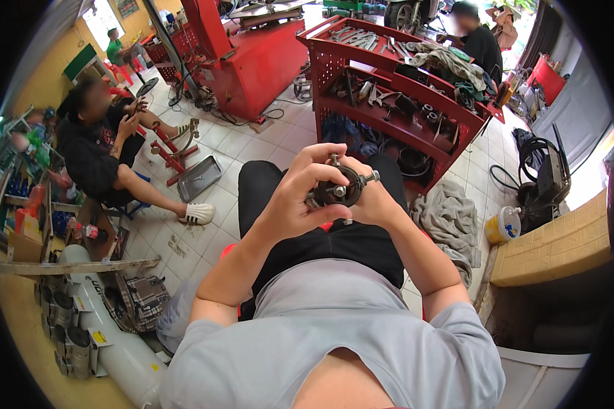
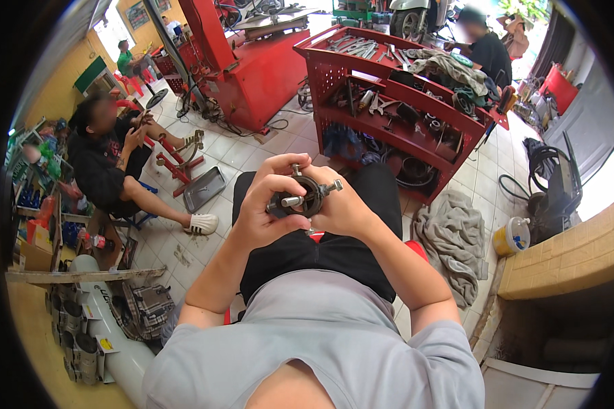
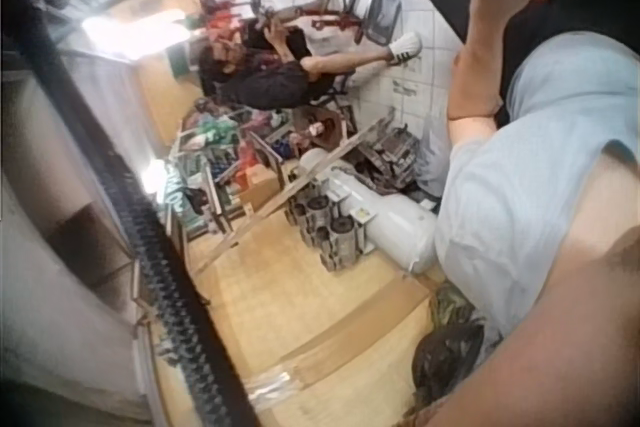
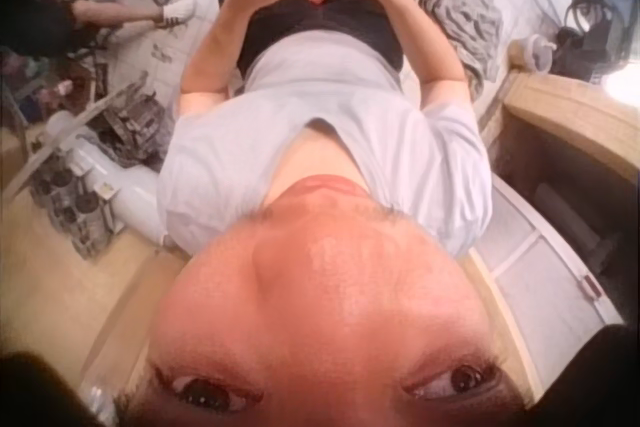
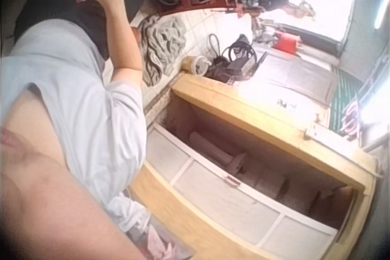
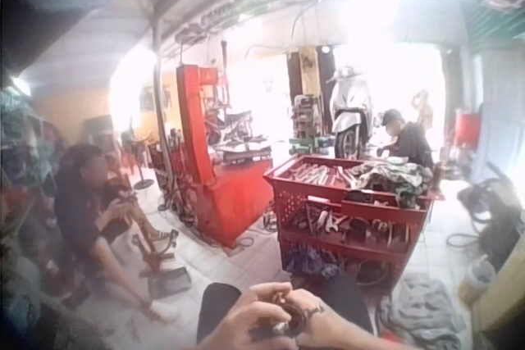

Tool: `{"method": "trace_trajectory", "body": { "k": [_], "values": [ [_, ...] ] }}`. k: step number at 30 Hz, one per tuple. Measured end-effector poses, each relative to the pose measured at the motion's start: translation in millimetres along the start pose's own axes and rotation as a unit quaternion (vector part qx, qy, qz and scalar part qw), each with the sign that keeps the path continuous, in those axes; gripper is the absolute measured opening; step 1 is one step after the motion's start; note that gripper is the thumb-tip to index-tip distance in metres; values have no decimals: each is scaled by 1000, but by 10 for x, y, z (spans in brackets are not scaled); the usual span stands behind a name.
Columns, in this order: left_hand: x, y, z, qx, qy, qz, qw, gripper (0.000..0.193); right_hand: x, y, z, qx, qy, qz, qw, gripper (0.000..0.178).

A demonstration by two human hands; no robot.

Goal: The person sits on a low stool in a workshop and assembles a mechanical component, likely a carburetor, held in their lap. They manipulate small metal parts, including a central shaft and a ring, using their hands to fit and adjust them together.

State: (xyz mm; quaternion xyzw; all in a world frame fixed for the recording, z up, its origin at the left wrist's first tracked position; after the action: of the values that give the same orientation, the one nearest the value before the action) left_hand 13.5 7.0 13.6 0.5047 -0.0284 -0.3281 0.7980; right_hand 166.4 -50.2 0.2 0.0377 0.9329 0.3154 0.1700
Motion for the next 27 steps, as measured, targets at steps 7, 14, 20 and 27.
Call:
{"method": "trace_trajectory", "body": {
  "k": [7,14,20,27],
  "values": [
    [55,4,41,-40,-50,37,997,53,2,-21,39,-18,-19,7,1000,54],
    [59,-15,0,-25,-82,61,994,51,19,-3,27,-4,-4,11,1000,52],
    [2,34,49,-3,31,-20,999,58,-15,-38,71,-28,-50,19,998,51],
    [96,-19,-9,-40,-110,81,990,53,3,18,-16,-26,-2,3,1000,53]
  ]
}}
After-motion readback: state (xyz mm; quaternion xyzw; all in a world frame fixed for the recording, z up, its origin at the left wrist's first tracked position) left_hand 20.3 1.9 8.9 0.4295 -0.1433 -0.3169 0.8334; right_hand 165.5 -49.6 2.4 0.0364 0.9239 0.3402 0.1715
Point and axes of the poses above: each hand's wrist, its own y-axis towards the middle knuckle, its own x-axis out of the palm, z = x × y, the point moved 2 cm from there along y, towards the middle knuckle, and after that the axes turned 8 degrees about z, right-handed, at the moved point
